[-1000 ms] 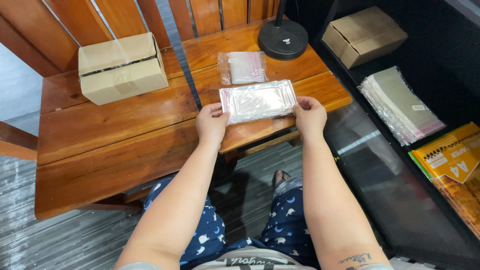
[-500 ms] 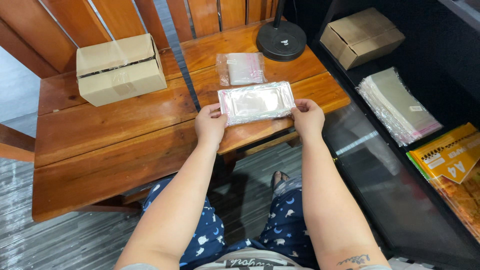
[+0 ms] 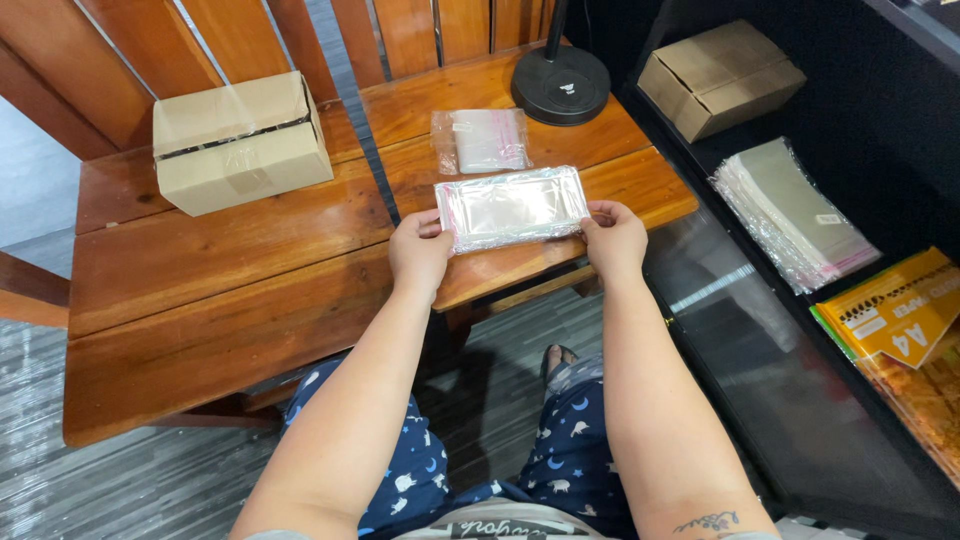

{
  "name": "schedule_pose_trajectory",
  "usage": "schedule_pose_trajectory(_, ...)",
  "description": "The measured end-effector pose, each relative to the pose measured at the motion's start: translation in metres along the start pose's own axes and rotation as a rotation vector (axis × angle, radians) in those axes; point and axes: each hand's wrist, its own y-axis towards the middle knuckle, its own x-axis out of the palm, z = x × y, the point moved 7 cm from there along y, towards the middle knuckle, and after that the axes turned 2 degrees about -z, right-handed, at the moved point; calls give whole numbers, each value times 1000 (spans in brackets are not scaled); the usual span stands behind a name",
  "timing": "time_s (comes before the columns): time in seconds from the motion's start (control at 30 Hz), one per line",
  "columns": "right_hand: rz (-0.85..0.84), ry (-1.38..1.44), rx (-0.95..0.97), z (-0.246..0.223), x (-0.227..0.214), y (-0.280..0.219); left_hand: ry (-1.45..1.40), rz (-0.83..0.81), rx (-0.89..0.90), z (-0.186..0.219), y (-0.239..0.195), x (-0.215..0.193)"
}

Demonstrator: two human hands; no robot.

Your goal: The person takes several plastic bags and bubble wrap envelopes from a shelf and places them onto a wooden bench. They handle different sizes of transparent bags one by one, arranging them on the surface.

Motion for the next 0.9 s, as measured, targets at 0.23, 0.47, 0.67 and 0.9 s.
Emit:
schedule_pose_trajectory(0.23,1,-17,-5,-2,-2,0,21,18,9,3,-1,-1)
schedule_pose_trajectory(0.47,18,-14,-6,-8,-9,-6,215,105,61,-9,16,-10)
schedule_pose_trajectory(0.67,111,172,-37,16,-33,15,319,341,392,15,7,-11)
schedule_pose_trajectory(0.9,273,325,34,33,-107,16,78,193,827,49,-11,64)
